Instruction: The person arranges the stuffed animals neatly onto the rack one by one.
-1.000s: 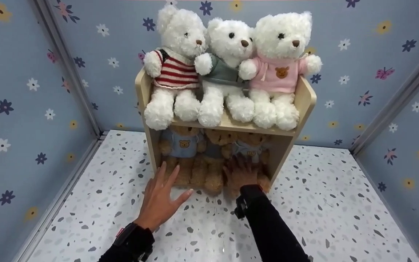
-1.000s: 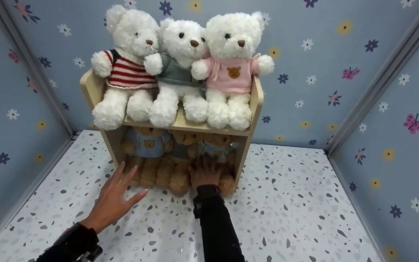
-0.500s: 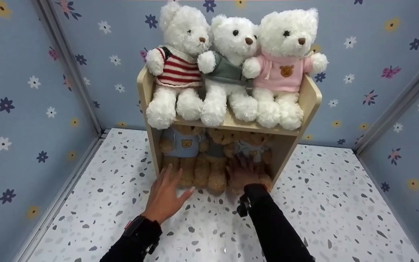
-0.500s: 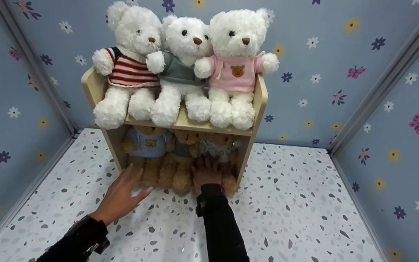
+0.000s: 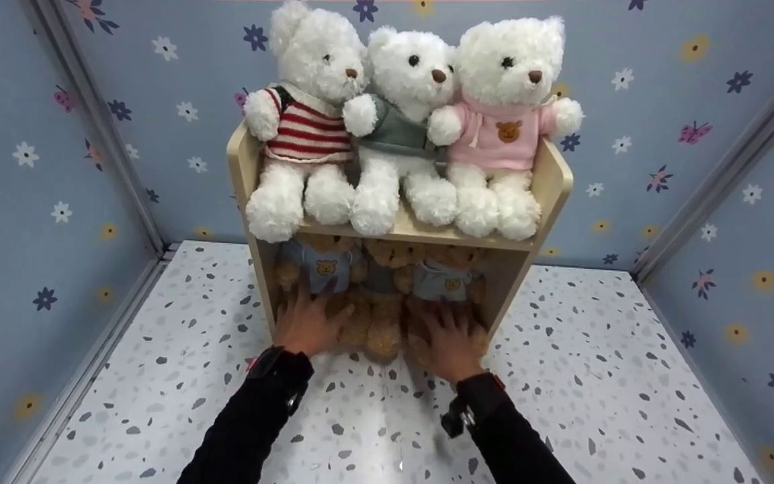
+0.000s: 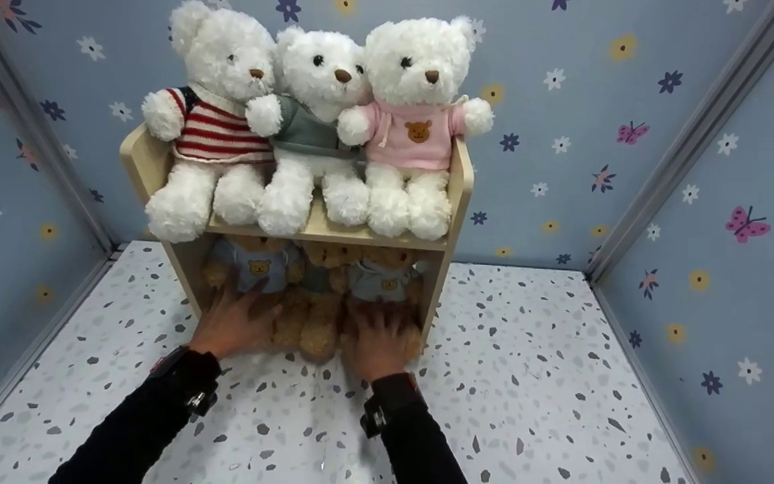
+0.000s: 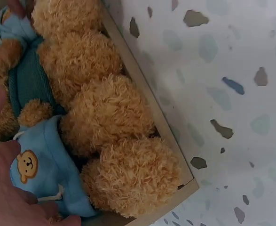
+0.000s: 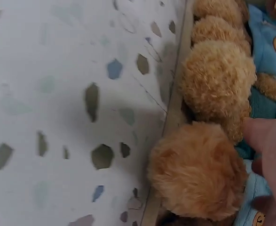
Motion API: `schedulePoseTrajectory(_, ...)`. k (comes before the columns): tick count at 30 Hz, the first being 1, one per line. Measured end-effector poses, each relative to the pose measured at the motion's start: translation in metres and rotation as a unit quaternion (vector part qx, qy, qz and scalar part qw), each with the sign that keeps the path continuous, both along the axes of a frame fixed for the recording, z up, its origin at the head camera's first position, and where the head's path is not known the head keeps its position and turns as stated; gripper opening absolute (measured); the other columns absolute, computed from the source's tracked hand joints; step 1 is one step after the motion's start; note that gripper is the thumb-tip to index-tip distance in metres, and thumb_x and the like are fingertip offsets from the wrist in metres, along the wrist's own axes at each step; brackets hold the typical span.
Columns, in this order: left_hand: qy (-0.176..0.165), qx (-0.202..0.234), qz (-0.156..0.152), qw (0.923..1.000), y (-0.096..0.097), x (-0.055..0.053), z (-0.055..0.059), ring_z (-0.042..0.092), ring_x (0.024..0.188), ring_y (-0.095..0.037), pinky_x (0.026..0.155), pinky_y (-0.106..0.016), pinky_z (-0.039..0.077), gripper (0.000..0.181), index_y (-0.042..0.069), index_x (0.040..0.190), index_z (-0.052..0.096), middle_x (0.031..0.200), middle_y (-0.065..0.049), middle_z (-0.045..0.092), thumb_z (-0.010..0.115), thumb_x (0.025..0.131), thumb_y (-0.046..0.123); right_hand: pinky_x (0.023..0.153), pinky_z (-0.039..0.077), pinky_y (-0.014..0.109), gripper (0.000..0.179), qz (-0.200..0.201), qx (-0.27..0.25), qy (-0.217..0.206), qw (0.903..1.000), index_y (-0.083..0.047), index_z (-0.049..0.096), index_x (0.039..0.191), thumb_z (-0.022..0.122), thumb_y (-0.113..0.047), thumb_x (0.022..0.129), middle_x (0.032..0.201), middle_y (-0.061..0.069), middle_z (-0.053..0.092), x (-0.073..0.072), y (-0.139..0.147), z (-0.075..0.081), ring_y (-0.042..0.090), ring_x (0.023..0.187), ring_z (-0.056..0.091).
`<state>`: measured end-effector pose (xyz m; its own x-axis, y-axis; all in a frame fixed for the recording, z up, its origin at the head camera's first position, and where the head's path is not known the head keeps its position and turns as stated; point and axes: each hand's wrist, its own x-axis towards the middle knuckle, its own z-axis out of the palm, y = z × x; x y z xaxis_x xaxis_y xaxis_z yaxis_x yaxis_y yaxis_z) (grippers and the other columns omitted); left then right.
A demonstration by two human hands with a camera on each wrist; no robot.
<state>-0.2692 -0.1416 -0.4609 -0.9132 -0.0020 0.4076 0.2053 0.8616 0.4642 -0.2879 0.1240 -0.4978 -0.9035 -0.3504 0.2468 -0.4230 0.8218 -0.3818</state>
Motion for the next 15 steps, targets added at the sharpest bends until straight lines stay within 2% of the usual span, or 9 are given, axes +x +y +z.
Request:
schedulePoseTrajectory(2,-0.008,0.000,0.004,1.0000,-0.002,-0.006,0.000,0.037,0.131,-0.064,0.109,-0.074,0.026,0.060,0.008,0.144,0.057,0.154,-0.040,0.025,0.067,0.095,0.042,0.105,0.018,0.079,0.056,-0.018,-0.007,0.003,0.9998,-0.014,0.052,0.148,0.064,-0.037,0.098,0.150,0.029,0.041,0.008,0.003,-0.002,0.063,0.137,0.027)
schedulePoseTrajectory(4,0.001,-0.011,0.004,0.9999,-0.003,-0.010,-0.001,0.039,0.129,-0.065,0.108,-0.076,0.025,0.061,0.010,0.145,0.056,0.154,-0.041,0.026,0.066,0.095,0.044,0.101,0.021,0.080,0.053,-0.038,-0.015,0.010,0.9991,-0.015,0.057,0.143,0.067,-0.039,0.096,0.146,0.029,0.045,0.014,0.006,-0.005,0.067,0.132,0.029)
schedulePoseTrajectory(7,0.058,-0.046,-0.004,0.9972,-0.005,-0.016,-0.007,0.045,0.124,-0.066,0.103,-0.080,0.028,0.062,0.012,0.144,0.057,0.150,-0.041,0.033,0.071,0.092,0.042,0.098,0.027,0.081,0.053,-0.056,0.000,0.009,0.9984,-0.018,0.060,0.141,0.069,-0.041,0.094,0.146,0.028,0.048,0.016,0.013,-0.010,0.069,0.129,0.031)
schedulePoseTrajectory(10,0.130,-0.107,-0.014,0.9856,-0.008,-0.024,-0.020,0.049,0.121,-0.063,0.094,-0.082,0.034,0.059,0.019,0.141,0.061,0.147,-0.030,0.047,0.075,0.088,0.042,0.095,0.036,0.077,0.051,-0.066,0.029,-0.001,0.9974,-0.019,0.061,0.140,0.070,-0.038,0.094,0.145,0.030,0.049,0.016,0.021,-0.014,0.068,0.128,0.035)
schedulePoseTrajectory(12,0.181,-0.138,-0.021,0.9735,-0.012,-0.030,-0.029,0.053,0.118,-0.062,0.086,-0.080,0.042,0.048,0.024,0.130,0.069,0.142,-0.022,0.056,0.078,0.085,0.040,0.092,0.040,0.075,0.050,-0.063,0.047,-0.006,0.9969,-0.018,0.060,0.142,0.068,-0.035,0.095,0.144,0.032,0.049,0.015,0.024,-0.016,0.066,0.126,0.039)
schedulePoseTrajectory(14,0.204,-0.164,-0.024,0.9647,-0.015,-0.034,-0.036,0.053,0.120,-0.060,0.081,-0.078,0.046,0.041,0.026,0.123,0.072,0.139,-0.017,0.060,0.077,0.084,0.039,0.087,0.044,0.073,0.050,-0.057,0.056,-0.001,0.9968,-0.019,0.060,0.142,0.068,-0.034,0.095,0.140,0.034,0.051,0.013,0.025,-0.017,0.065,0.122,0.043)
schedulePoseTrajectory(15,0.210,-0.159,-0.020,0.9645,-0.016,-0.036,-0.038,0.055,0.117,-0.059,0.078,-0.076,0.048,0.041,0.023,0.121,0.073,0.137,-0.021,0.060,0.078,0.083,0.039,0.085,0.046,0.072,0.050,-0.054,0.059,0.007,0.9968,-0.019,0.060,0.142,0.068,-0.034,0.094,0.139,0.033,0.053,0.013,0.025,-0.018,0.065,0.120,0.045)
